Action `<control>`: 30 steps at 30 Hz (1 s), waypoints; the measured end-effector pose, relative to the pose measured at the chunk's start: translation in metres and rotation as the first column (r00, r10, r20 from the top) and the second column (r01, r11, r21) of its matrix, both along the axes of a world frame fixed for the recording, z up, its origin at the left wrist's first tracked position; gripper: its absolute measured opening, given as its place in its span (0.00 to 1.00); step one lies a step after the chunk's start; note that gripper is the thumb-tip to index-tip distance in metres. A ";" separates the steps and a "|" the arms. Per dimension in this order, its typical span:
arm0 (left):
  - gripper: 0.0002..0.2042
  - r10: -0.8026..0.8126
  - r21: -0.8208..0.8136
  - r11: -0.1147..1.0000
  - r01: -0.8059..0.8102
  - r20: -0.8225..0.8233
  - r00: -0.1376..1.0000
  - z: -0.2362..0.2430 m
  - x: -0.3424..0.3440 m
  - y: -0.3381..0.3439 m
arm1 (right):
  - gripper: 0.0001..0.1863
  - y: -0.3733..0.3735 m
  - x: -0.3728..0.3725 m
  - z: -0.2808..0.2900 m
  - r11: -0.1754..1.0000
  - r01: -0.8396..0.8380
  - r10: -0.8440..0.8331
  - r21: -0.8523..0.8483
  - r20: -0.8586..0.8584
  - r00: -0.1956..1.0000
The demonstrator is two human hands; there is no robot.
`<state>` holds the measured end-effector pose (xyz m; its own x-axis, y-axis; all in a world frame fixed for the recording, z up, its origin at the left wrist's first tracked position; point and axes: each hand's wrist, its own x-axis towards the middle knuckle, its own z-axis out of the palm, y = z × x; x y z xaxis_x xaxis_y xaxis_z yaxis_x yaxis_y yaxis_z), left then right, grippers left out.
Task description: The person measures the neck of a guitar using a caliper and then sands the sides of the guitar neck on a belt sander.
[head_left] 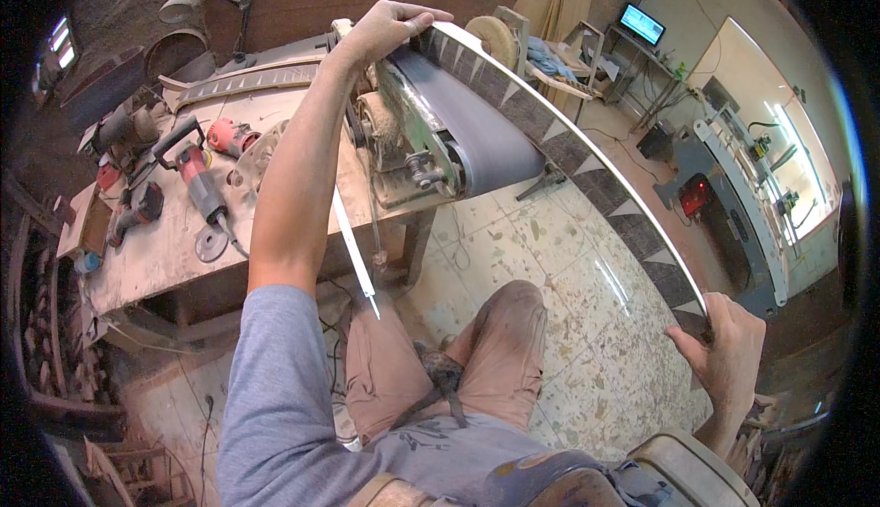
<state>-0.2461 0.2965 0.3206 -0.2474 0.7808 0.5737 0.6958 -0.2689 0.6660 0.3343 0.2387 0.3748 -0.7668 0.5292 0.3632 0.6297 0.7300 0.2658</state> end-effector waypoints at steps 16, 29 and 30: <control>0.13 0.146 -0.144 0.979 -0.144 0.001 0.989 0.009 -0.016 -0.002 | 0.24 0.107 -0.011 -0.005 0.970 -0.104 0.099 0.221 0.033 0.995; 0.14 0.173 -0.113 0.978 -0.173 -0.008 0.985 0.014 0.010 -0.008 | 0.25 0.132 0.012 -0.007 0.983 -0.049 0.047 0.176 0.013 0.999; 0.14 0.158 -0.111 0.981 -0.159 -0.014 0.987 0.013 0.004 -0.008 | 0.25 0.134 0.010 -0.008 0.981 -0.067 0.066 0.182 0.008 0.998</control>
<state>-0.2423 0.2890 0.3340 -0.3706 0.7908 0.4872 0.7270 -0.0795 0.6820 0.3447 0.3732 0.3666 -0.7990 0.4019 0.4473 0.5806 0.7093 0.3997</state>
